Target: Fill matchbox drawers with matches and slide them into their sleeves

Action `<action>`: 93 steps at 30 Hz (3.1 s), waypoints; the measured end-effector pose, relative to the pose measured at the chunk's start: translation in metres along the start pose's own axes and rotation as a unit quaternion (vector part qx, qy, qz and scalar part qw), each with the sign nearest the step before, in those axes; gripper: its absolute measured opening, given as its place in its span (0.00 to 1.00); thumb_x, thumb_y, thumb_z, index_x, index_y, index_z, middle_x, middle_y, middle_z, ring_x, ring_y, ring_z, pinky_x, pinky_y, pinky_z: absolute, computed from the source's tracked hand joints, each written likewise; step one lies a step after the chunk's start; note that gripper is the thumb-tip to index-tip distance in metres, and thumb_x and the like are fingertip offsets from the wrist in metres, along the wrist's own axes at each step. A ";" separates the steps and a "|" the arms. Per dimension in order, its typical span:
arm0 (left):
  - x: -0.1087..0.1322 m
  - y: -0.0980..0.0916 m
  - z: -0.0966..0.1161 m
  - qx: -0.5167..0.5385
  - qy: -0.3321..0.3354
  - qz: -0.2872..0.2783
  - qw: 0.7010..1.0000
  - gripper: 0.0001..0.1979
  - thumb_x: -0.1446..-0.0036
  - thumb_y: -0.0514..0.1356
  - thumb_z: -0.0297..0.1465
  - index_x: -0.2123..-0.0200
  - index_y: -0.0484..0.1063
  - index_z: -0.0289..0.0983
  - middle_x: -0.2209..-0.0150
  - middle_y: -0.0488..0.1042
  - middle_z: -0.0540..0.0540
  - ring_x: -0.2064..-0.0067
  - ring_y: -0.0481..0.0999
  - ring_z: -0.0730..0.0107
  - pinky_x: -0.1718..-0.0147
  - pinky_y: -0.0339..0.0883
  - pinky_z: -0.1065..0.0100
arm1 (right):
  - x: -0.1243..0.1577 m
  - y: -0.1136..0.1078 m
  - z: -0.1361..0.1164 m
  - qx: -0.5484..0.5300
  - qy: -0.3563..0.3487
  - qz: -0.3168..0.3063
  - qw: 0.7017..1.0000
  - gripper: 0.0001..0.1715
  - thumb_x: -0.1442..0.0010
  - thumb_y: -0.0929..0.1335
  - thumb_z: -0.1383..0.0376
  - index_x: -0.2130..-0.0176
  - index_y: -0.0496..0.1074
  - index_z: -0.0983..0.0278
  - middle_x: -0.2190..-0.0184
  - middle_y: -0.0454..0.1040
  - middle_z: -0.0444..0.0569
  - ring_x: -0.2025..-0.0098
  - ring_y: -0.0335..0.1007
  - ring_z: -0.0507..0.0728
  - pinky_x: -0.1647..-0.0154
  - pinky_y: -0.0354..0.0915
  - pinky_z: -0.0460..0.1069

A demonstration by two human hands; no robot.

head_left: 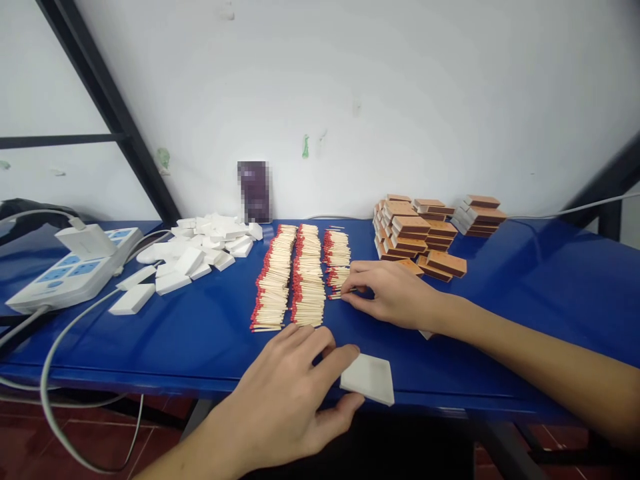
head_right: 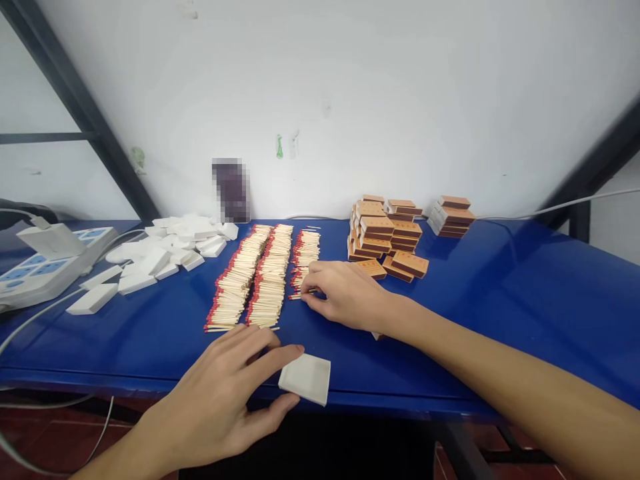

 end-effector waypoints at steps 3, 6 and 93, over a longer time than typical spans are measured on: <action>0.000 -0.001 0.000 -0.001 -0.003 0.001 1.000 0.16 0.37 0.59 0.33 0.47 0.67 0.38 0.60 0.71 0.44 0.59 0.73 0.56 0.60 0.72 0.53 | -0.001 0.000 0.000 -0.015 -0.001 -0.003 1.000 0.08 0.38 0.66 0.67 0.66 0.76 0.64 0.68 0.74 0.47 0.68 0.66 0.53 0.69 0.55 0.47; 0.000 0.000 0.000 0.002 -0.005 -0.002 1.000 0.15 0.37 0.59 0.32 0.47 0.68 0.38 0.60 0.71 0.44 0.60 0.73 0.56 0.61 0.72 0.53 | 0.002 -0.003 -0.004 -0.033 -0.002 -0.013 0.999 0.07 0.41 0.67 0.68 0.70 0.73 0.63 0.71 0.72 0.45 0.70 0.64 0.52 0.70 0.55 0.47; -0.001 0.002 0.001 -0.007 0.001 -0.017 1.000 0.16 0.35 0.58 0.33 0.46 0.67 0.39 0.61 0.70 0.45 0.60 0.73 0.58 0.60 0.71 0.55 | 0.001 -0.015 0.009 -0.013 0.005 0.011 1.000 0.09 0.39 0.66 0.66 0.63 0.77 0.63 0.73 0.71 0.45 0.72 0.63 0.52 0.69 0.54 0.47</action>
Point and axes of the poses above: each hand's wrist, its own x-axis away from the middle knuckle, its own y-axis out of the palm, z = x × y, the point moved 10 cm from there along -x, towards the middle knuckle
